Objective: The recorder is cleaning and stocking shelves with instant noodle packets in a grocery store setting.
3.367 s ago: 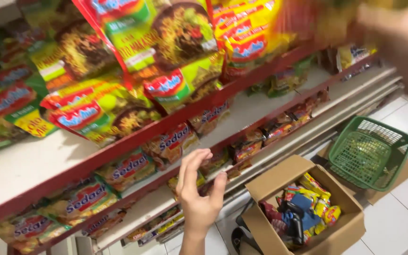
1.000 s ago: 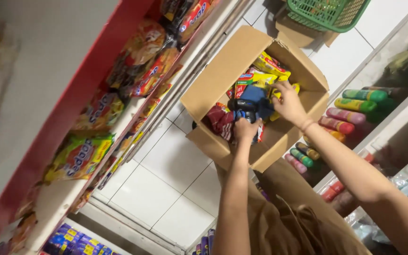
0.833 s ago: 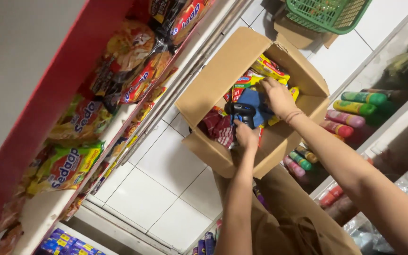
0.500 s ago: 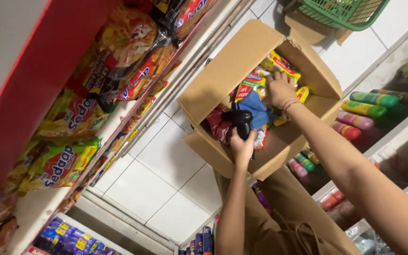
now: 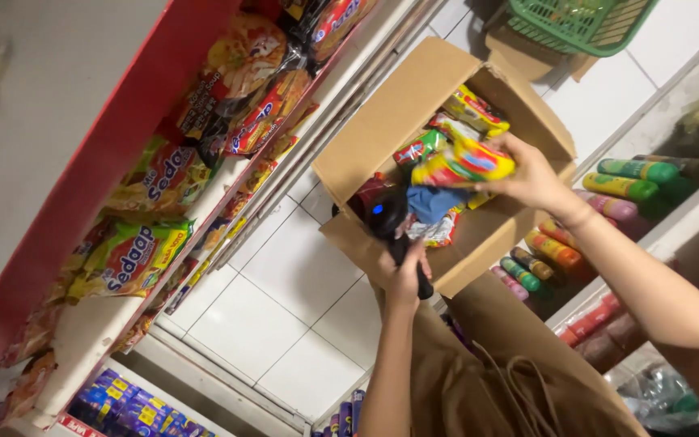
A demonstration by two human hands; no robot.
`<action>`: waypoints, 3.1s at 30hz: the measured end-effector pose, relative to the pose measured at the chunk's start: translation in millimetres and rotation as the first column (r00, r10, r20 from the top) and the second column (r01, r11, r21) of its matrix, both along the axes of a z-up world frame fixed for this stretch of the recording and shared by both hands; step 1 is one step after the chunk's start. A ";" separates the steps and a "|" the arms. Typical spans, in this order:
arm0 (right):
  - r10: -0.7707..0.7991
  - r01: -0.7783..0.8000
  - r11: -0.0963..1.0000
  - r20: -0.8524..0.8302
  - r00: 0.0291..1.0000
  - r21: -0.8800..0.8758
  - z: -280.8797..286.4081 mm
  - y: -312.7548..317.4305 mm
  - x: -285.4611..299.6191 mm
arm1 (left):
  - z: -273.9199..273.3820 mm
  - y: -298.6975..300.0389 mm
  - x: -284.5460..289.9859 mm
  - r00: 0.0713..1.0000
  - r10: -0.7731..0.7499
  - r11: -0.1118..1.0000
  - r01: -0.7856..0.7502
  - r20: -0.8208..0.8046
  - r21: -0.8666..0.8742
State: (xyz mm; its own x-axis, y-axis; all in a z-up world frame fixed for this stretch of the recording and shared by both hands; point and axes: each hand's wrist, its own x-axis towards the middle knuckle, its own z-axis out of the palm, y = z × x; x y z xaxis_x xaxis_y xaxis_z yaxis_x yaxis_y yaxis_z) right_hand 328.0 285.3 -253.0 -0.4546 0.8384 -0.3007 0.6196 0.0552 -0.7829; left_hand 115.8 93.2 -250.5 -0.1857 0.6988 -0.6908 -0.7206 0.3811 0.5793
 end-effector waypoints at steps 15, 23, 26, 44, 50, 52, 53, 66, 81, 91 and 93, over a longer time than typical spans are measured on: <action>-0.069 -0.217 0.938 -0.759 0.647 -0.271 257.9 -87.9 -9.4 | 207.1 -29.1 42.9 0.915 0.136 0.952 -0.227 0.381 0.205; -0.518 -0.061 0.797 -0.732 0.443 -0.601 230.2 -151.1 -18.1 | 247.6 -29.4 52.3 0.893 0.437 0.849 -0.370 -0.108 0.376; -0.474 0.028 0.847 -0.731 0.490 -0.530 252.2 -140.9 -28.9 | 241.8 -49.8 40.0 0.870 0.382 0.918 -0.319 -0.311 0.233; -0.437 0.130 0.876 -0.649 0.624 -0.465 291.2 -95.6 -23.7 | 329.6 -104.9 17.1 0.665 -0.227 0.832 0.513 -0.712 0.214; -0.428 0.147 0.886 -0.653 0.625 -0.440 280.9 -92.4 -11.9 | 313.3 -96.6 22.3 0.637 -0.176 0.828 0.508 -0.751 0.237; -0.465 0.208 0.876 -0.652 0.599 -0.435 275.4 -89.3 -3.1 | 278.6 -91.5 29.3 0.490 -0.192 0.928 0.374 -0.850 0.006; -0.465 0.209 0.877 -0.653 0.598 -0.432 271.9 -89.2 2.0 | 250.0 -71.0 26.3 0.489 -0.190 0.927 0.375 -0.851 0.009; -0.698 0.572 0.713 -0.343 0.628 -0.405 210.6 -115.1 72.5 | -168.3 47.1 89.8 -0.323 -0.487 0.566 0.591 -0.811 -0.575; -0.410 0.376 0.910 -0.530 0.742 -0.177 215.5 -108.0 -28.5 | 279.4 26.8 3.4 0.556 0.258 0.731 0.422 -0.790 0.536; 0.083 0.034 0.973 -0.490 0.868 0.226 351.9 -71.7 -123.9 | 343.9 9.2 -92.4 0.904 0.131 0.737 0.186 -0.406 0.650; 0.023 -0.028 1.000 -0.540 0.841 -0.001 365.8 -48.4 -125.9 | 369.9 14.1 -108.9 0.922 0.092 0.716 0.202 -0.377 0.669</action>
